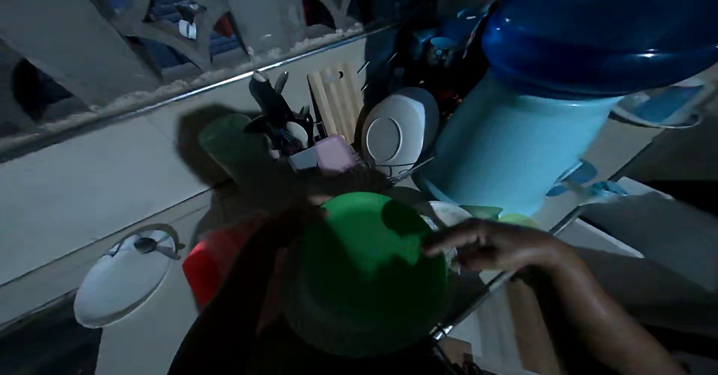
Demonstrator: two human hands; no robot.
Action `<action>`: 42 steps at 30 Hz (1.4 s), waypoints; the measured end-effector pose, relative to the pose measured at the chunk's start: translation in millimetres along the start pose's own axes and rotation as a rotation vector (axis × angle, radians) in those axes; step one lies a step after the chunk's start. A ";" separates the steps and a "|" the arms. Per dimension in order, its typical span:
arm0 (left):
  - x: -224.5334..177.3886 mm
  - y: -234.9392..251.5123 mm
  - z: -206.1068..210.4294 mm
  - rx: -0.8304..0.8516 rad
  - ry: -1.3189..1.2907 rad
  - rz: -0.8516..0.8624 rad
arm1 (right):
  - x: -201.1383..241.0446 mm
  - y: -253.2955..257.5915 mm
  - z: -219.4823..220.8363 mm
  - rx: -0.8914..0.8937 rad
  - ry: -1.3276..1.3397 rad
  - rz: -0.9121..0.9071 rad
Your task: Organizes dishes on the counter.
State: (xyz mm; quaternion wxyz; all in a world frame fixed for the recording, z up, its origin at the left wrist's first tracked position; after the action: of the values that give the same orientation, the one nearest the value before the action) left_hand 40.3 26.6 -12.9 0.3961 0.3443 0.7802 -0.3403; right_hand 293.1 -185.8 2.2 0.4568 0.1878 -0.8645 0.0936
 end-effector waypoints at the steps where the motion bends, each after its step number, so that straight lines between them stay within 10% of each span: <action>1: -8.0 -4.3 1.9 -0.020 0.039 -0.048 | -4.4 5.4 -14.5 -0.092 0.024 0.078; 7: -17.2 -12.4 8.3 -0.124 0.206 -0.077 | -93.8 81.6 -107.6 -0.785 -0.017 0.435; 13: 9.5 -3.8 14.4 -0.071 0.312 -0.043 | -126.6 137.6 -120.7 -0.798 -0.314 0.677; 25: 0.3 -19.5 14.1 -0.024 0.286 -0.067 | -134.4 146.9 -126.2 -1.039 0.092 0.727; 33: 0.3 -18.0 19.2 -0.089 0.421 -0.087 | -43.1 112.0 -126.2 -1.055 -0.129 0.292; 42: -4.2 -17.7 12.1 -0.180 0.483 -0.180 | 47.6 -9.4 -1.5 -0.690 -0.642 -0.418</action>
State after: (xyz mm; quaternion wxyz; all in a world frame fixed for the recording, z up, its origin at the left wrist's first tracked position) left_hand 32.6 6.3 -10.3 0.1957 0.3083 0.9066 -0.2115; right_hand 273.7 -205.3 42.2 0.2125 0.2143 -0.8856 -0.3530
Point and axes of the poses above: each hand's wrist, its own y-axis towards the middle knuckle, its own z-axis out of the palm, x = y × z, the point moved 5 cm from there along y, towards the middle knuckle
